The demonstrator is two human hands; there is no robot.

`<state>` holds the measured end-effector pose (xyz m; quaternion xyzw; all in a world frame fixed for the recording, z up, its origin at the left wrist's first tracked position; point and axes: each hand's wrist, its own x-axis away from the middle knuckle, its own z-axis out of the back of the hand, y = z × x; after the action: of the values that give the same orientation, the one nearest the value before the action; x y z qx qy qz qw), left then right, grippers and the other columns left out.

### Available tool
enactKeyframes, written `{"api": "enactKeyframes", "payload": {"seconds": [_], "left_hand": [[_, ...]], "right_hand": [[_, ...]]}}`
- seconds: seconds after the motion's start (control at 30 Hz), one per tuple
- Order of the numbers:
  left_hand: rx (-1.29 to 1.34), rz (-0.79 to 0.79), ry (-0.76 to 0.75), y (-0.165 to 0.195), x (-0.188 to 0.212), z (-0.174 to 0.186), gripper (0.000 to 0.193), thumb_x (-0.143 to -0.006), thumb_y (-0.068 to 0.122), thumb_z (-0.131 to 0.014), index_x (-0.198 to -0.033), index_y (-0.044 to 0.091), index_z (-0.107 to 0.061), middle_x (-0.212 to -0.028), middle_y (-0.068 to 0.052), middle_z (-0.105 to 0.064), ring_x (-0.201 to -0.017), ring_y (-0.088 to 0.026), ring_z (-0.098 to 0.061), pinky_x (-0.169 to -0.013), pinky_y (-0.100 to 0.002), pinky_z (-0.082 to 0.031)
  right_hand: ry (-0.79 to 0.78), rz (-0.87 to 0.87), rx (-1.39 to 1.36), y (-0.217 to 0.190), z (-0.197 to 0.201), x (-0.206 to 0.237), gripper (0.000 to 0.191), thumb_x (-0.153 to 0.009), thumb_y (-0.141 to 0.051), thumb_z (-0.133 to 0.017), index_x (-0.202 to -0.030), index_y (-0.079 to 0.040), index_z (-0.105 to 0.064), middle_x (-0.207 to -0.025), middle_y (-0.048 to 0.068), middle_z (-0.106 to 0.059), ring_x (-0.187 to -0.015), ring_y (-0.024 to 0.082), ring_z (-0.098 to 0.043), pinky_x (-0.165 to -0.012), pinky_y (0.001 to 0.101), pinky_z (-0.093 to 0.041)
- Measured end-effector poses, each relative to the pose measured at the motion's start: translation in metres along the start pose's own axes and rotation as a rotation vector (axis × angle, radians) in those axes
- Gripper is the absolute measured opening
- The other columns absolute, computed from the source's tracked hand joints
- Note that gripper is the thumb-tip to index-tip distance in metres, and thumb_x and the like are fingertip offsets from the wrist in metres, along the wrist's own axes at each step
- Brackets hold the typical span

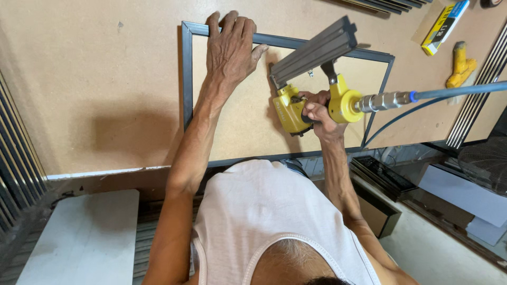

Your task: The person uses a pneumatic nail gun to attach dark trim pieces to the edges of rectangular boards. They repeatedly staple along each side, flip the board, and continue fastening the trim until the frame is complete.

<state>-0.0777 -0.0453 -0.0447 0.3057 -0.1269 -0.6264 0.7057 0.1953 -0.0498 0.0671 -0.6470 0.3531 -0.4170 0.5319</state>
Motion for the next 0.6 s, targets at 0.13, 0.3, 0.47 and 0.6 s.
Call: {"api": "enactKeyframes", "payload": {"seconds": [0.13,0.3,0.47,0.6], "left_hand": [[-0.185,0.059,-0.118,0.011,-0.011,0.014,0.075,-0.096,0.069,-0.059,-0.119,-0.002,-0.066,-0.124,-0.02,-0.061,-0.129,-0.04,-0.045,-0.108,-0.069,-0.021],[-0.25,0.125,-0.218,0.003,-0.009,-0.001,0.092,-0.099,0.078,-0.039,-0.151,0.003,-0.051,-0.16,-0.018,-0.041,-0.151,-0.041,-0.024,-0.119,-0.069,-0.003],[-0.63,0.086,-0.168,-0.005,0.001,-0.004,0.083,-0.099,0.08,-0.045,-0.135,0.008,-0.065,-0.147,-0.017,-0.054,-0.149,-0.04,-0.035,-0.115,-0.07,-0.017],[-0.775,-0.029,-0.1,0.002,0.001,0.004,0.078,-0.105,0.076,-0.038,-0.126,0.005,-0.064,-0.135,-0.019,-0.055,-0.14,-0.039,-0.04,-0.113,-0.063,-0.03]], "right_hand": [[-0.148,0.086,0.106,0.015,0.044,0.028,0.013,-0.09,0.005,-0.065,-0.097,-0.004,-0.059,-0.077,0.005,-0.061,-0.072,0.017,-0.063,-0.113,0.0549,-0.053],[-0.137,0.042,0.403,0.019,0.095,0.053,0.022,-0.085,-0.001,-0.077,-0.105,-0.002,-0.069,-0.081,0.008,-0.068,-0.08,0.021,-0.07,-0.089,0.0459,-0.061],[-0.123,-0.006,0.13,0.022,0.103,0.043,0.026,-0.081,0.004,-0.078,-0.104,-0.001,-0.066,-0.087,0.009,-0.073,-0.091,0.02,-0.077,-0.079,0.0366,-0.065],[-0.261,0.064,0.208,0.016,0.097,0.025,0.058,-0.079,-0.009,-0.074,-0.135,-0.006,-0.058,-0.071,-0.001,-0.069,-0.059,0.007,-0.066,-0.06,0.0257,-0.06]]}}
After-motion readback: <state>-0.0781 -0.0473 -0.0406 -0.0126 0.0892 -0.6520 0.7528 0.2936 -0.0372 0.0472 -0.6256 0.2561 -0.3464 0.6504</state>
